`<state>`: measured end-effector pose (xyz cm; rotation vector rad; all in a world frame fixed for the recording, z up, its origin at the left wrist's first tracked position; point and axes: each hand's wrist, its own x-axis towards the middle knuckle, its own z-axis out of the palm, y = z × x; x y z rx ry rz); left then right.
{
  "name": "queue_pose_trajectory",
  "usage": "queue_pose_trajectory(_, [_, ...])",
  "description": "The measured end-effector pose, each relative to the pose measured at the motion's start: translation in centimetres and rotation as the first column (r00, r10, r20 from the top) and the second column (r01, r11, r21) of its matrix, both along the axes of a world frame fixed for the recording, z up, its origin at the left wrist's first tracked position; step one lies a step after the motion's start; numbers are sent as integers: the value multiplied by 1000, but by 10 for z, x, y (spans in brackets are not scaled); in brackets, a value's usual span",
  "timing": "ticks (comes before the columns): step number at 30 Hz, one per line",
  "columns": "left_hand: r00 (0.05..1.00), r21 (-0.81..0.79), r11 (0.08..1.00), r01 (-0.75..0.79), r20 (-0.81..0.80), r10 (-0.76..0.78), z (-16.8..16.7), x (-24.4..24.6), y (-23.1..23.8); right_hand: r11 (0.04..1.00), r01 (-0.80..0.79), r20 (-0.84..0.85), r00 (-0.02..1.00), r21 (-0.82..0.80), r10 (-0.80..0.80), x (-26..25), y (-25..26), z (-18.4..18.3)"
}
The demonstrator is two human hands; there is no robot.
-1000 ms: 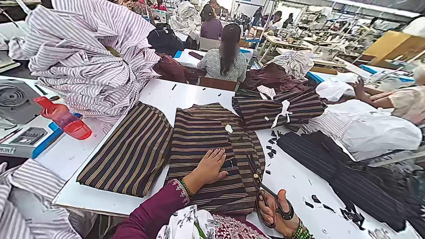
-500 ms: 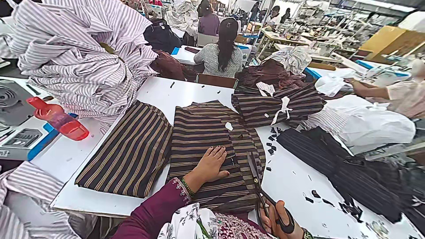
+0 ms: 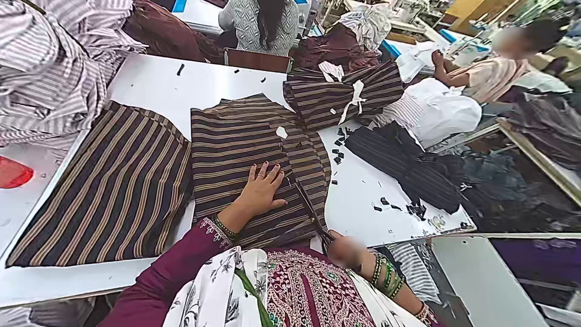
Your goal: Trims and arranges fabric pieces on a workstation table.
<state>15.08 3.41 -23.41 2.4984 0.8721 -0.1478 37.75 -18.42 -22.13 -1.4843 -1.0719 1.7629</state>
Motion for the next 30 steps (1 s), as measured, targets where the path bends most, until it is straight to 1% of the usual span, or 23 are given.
queue_pose_trajectory(4, [996,5,998,69,48,-70,-1,-2,-1,999,-2,46,999,-33,3,-4,2,9])
queue_pose_trajectory(6, [994,4,996,94,46,-94,-1,-3,0,997,8,94,996,-77,-1,-5,5,13])
queue_pose_trajectory(9, [993,-3,994,111,41,-111,-1,-3,1,996,-17,128,991,-90,29,-2,10,15])
queue_pose_trajectory(12, [992,-22,992,122,31,-121,-1,-3,2,997,-55,130,990,-58,62,1,16,12])
queue_pose_trajectory(19, [989,-19,989,145,42,-144,-2,-4,3,992,24,187,982,-128,1,-17,34,18])
queue_pose_trajectory(26, [987,-30,988,150,61,-148,-3,-4,4,992,23,256,967,-126,10,-24,35,19])
queue_pose_trajectory(30, [988,-36,988,149,51,-147,-3,-4,4,987,26,290,957,-159,22,-29,38,22])
